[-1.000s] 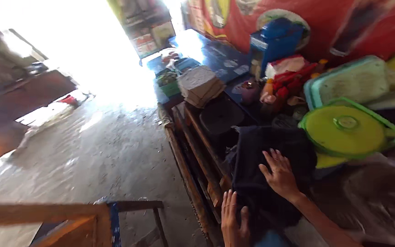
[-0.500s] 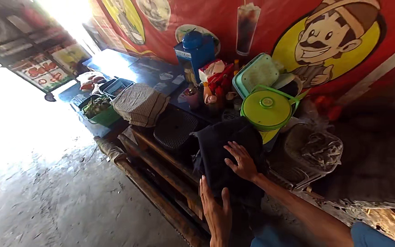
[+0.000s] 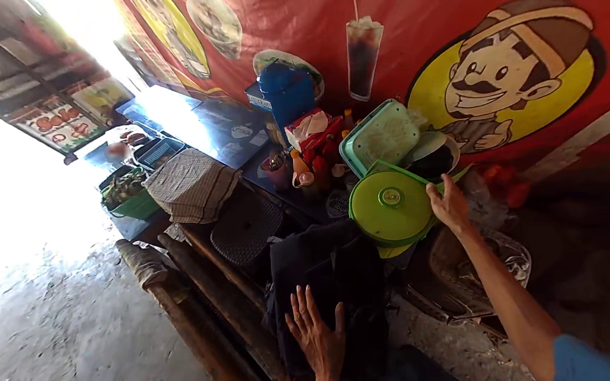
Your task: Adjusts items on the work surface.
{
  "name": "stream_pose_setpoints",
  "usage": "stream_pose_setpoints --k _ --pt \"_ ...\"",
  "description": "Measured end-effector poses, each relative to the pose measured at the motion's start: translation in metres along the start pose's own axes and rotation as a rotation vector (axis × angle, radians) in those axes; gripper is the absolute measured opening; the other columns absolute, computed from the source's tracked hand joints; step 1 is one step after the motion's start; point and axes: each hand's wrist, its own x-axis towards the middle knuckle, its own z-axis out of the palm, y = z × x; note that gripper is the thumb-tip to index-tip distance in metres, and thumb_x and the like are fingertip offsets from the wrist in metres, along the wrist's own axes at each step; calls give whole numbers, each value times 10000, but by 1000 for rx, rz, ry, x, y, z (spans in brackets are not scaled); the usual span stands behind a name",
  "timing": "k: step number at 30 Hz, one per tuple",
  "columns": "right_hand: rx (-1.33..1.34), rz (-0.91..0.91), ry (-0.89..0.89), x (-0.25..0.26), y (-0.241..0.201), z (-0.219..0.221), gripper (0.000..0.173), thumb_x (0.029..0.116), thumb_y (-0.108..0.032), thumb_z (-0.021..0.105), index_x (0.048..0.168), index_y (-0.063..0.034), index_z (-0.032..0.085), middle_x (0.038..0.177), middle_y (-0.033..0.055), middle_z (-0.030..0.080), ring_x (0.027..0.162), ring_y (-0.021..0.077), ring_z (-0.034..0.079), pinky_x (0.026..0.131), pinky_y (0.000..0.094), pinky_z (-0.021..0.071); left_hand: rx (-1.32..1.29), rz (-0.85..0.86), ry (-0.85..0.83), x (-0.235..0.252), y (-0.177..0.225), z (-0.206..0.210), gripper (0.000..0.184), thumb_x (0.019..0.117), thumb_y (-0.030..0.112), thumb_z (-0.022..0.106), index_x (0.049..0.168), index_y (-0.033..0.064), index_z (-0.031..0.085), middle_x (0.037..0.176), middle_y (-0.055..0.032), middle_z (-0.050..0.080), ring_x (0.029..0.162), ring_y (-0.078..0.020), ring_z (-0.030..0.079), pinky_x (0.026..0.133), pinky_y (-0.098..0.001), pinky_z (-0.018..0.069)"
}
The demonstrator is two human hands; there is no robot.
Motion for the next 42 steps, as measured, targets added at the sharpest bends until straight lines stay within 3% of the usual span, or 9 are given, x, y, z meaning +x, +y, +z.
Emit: stream_pose_setpoints --k 3,8,13,17,22,28,32,36,42 --pt "34 6 -134 17 12 -1 496 1109 -378 430 1370 10 597 1292 294 641 1241 432 608 1070 576 434 22 -5 4 0 0 0 890 957 715 410 1472 -2 515 1546 -251 457 1478 -418 377 1221 -627 173" --pt "-15 -26 -3 13 4 0 397 1072 -346 514 1252 -50 707 1217 268 673 1204 434 611 1027 599 443 41 -3 -4 1 0 -1 903 954 718 402 1466 -18 510 1533 -262 467 1469 -424 388 1222 -609 188" --pt "46 -100 -11 18 -4 -3 374 1051 -342 567 1221 -37 702 1187 252 671 1166 413 622 997 584 463 31 -13 -7 0 -1 -1 882 955 698 424 1458 -20 513 1529 -270 465 1472 -421 381 1224 -596 188" --pt "-13 -75 -140 28 -7 -3 404 1090 -331 492 1326 -50 662 1268 243 668 1222 401 623 1042 578 452 25 -25 -22 0 1 -4 876 953 683 447 1461 -28 508 1532 -275 459 1466 -429 389 1222 -609 186" --pt "-64 -143 -56 16 -18 -2 459 1003 -389 647 1300 -41 672 1273 278 621 1226 450 572 1003 591 461 31 -39 -13 -1 1 -1 872 956 694 428 1461 -11 514 1543 -255 457 1477 -407 380 1231 -591 180" --pt "-74 -172 -177 2 -43 -20 444 1067 -389 532 1295 -30 660 1247 249 665 1179 408 639 986 596 481 50 -24 18 -1 0 1 854 960 702 413 1451 13 534 1531 -233 482 1465 -380 410 1224 -578 211" --pt "-47 -201 -219 -13 -55 -21 450 1050 -406 564 1295 -39 655 1211 231 683 1131 391 658 946 588 496 42 -34 24 0 0 4 857 950 709 424 1453 25 536 1531 -221 486 1473 -368 398 1226 -573 209" --pt "-22 -202 -127 3 -44 -8 419 1038 -346 600 1226 20 681 1357 271 578 1296 448 521 1050 583 444 37 -41 39 -1 0 4 839 949 703 437 1445 36 550 1532 -206 493 1472 -368 402 1225 -574 215" --pt "-94 -240 -228 3 -51 -12 597 1004 -461 628 1381 0 592 1342 282 585 1266 443 555 1028 587 459 45 -42 57 -1 -1 7 842 948 713 426 1453 50 546 1531 -188 500 1472 -348 406 1228 -562 217"
